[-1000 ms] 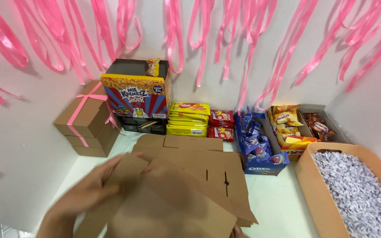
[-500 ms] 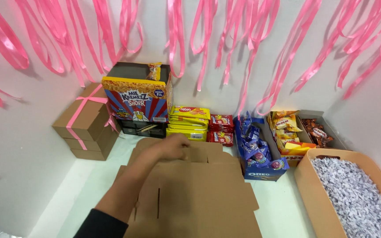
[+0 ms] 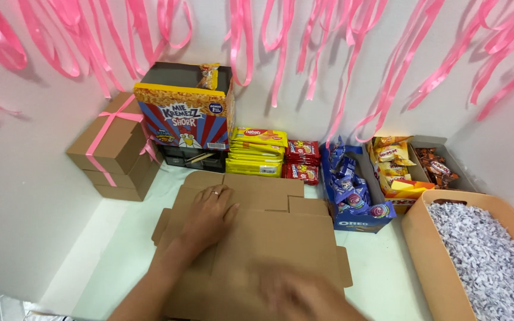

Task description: The person assembles a flat cardboard box by folding and interlocking its flaps. They work methodically, folding side panels, securing tabs, and forming the box structure on a white table.

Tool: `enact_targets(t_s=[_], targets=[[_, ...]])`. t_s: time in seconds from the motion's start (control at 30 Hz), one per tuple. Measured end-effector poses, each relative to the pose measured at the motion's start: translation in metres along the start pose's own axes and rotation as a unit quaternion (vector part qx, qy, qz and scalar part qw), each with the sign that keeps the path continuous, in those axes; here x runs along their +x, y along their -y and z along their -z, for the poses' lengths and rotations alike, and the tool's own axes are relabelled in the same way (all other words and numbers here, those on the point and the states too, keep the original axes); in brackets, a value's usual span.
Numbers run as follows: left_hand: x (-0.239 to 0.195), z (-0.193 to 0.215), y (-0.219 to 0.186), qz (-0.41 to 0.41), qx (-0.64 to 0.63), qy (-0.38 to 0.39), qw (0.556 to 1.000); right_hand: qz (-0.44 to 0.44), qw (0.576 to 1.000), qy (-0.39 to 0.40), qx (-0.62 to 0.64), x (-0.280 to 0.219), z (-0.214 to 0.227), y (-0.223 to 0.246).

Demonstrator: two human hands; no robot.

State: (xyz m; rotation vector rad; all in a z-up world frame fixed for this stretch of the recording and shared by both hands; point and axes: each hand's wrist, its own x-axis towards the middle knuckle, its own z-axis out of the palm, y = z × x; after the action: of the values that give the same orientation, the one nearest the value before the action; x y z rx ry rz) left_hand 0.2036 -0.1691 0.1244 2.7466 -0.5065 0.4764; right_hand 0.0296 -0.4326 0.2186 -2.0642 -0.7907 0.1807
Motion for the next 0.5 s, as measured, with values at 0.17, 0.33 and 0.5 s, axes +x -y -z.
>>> enact_targets(t_s=[0.17,0.33,0.5], targets=[[0.001,-0.013,-0.002,-0.043,0.029,-0.137,0.989,0.009,0.981,-0.067,-0.184,0.123,0.011,-0.064],[0.001,-0.019,0.003,-0.06,-0.003,-0.103,0.993,-0.029,0.964,-0.047,-0.261,0.149,0.008,-0.093],[0.002,-0.004,-0.007,-0.052,0.002,-0.135,0.99,0.026,0.958,-0.094,-0.268,0.146,0.008,-0.091]])
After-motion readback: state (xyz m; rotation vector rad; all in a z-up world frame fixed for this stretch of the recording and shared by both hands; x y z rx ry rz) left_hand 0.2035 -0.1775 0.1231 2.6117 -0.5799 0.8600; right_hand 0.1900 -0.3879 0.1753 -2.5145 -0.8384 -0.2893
